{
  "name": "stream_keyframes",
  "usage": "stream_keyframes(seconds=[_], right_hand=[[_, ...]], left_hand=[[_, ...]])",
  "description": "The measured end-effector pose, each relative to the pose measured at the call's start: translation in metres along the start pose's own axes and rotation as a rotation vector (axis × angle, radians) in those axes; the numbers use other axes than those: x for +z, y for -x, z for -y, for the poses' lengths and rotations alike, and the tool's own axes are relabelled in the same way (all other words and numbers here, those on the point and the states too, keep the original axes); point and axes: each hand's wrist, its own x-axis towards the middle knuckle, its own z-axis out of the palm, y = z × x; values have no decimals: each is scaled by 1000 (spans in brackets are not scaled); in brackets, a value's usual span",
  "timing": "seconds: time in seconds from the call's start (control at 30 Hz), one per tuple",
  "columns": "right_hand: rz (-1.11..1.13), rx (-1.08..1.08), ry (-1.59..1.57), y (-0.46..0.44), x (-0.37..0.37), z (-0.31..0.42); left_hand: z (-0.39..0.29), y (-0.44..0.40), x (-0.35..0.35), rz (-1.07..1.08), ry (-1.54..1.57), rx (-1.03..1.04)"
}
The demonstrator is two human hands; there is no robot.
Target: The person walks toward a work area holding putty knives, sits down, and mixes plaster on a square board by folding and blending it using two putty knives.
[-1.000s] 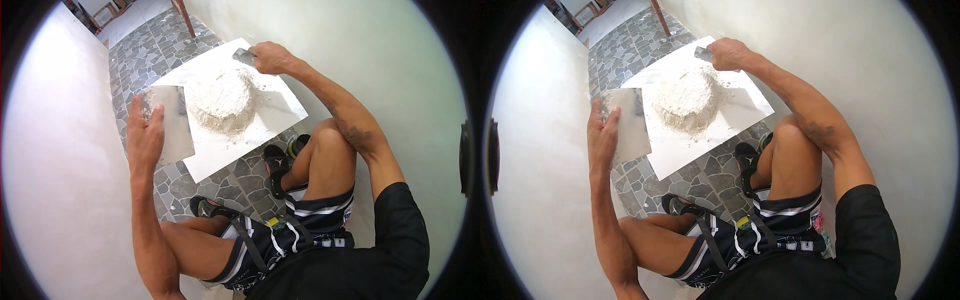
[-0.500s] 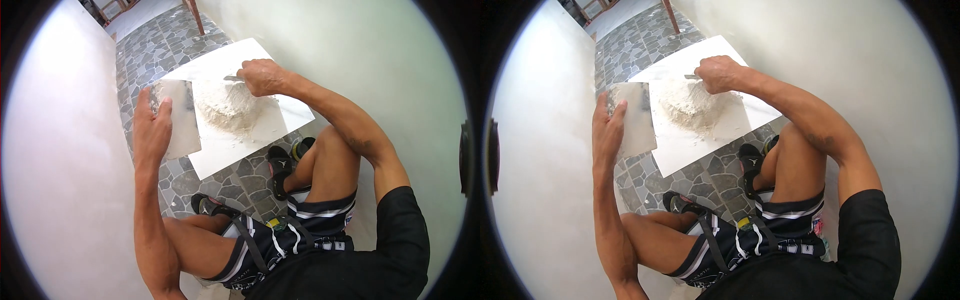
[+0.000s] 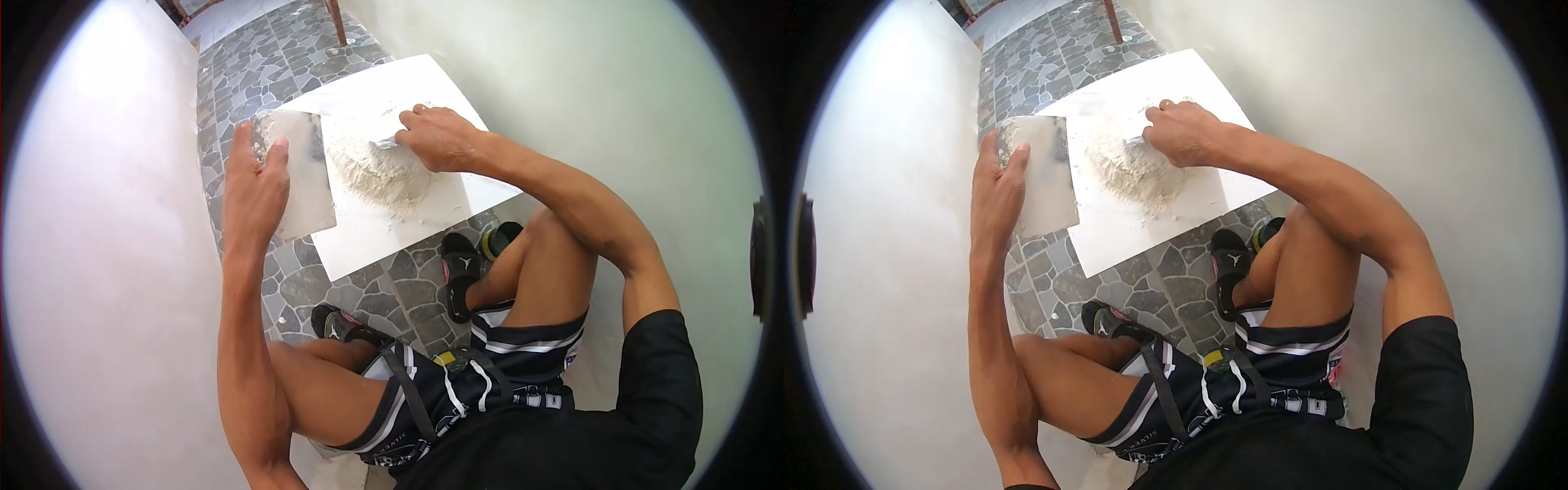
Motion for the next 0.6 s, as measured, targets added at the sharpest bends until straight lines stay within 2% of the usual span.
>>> stream_keyframes(seconds=[0.33, 0.47, 0.6], right_hand=[[90, -33, -37, 29, -16, 17], [-90, 161, -380, 30, -26, 3], [5, 444, -685, 28, -56, 0]], left_hand=[[-2, -2, 7, -5, 11, 11], [0, -3, 19, -79, -15, 74], [-11, -3, 43, -115, -132, 178]])
